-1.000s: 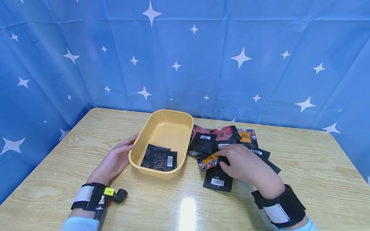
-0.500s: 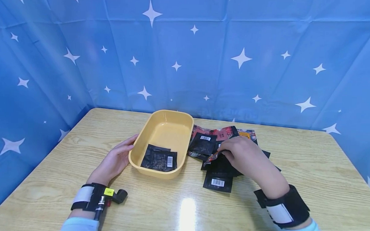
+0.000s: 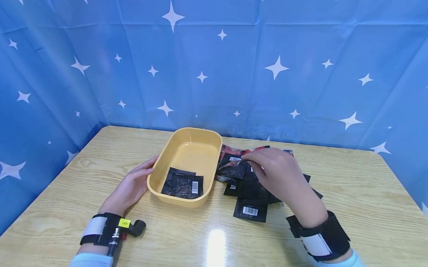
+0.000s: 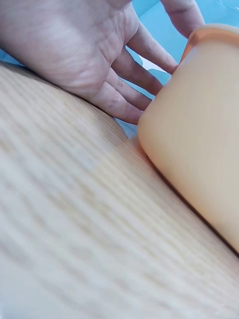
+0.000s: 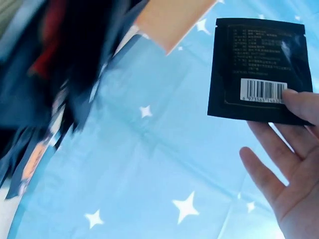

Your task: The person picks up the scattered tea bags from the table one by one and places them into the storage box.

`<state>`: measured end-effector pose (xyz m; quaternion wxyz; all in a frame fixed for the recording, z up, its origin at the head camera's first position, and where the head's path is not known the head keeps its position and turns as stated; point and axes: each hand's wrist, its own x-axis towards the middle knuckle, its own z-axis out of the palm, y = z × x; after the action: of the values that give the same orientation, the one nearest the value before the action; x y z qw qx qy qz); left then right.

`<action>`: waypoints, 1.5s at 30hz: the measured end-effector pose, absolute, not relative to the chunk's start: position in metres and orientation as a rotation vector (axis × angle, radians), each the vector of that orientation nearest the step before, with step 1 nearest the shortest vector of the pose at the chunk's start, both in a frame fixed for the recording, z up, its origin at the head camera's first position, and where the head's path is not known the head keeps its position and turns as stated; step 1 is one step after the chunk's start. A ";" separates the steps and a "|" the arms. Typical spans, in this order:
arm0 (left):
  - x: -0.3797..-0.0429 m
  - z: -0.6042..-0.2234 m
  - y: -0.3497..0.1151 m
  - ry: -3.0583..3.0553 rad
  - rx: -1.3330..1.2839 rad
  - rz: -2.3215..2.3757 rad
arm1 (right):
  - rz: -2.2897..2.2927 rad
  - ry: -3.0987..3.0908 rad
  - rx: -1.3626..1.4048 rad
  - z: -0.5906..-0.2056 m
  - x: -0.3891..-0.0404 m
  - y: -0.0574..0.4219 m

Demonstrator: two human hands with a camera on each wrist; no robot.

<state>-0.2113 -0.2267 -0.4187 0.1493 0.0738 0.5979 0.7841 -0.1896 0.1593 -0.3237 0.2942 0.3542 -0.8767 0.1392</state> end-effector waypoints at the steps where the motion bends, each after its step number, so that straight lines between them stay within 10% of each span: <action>1: -0.211 -0.419 -0.227 1.719 0.214 2.252 | 0.377 -2.326 0.950 -0.323 -0.190 0.156; 26: -0.215 -0.423 -0.234 1.684 0.216 2.250 | 0.532 -2.440 1.199 -0.337 -0.200 0.037; 45: -0.212 -0.420 -0.230 1.684 0.250 2.256 | 0.458 -2.668 1.289 -0.332 -0.189 0.058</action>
<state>-0.2119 -0.2297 -0.4203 0.1570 0.0875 0.5884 0.7883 -0.1894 0.0578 -0.3324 0.0714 0.4287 -0.8876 0.1525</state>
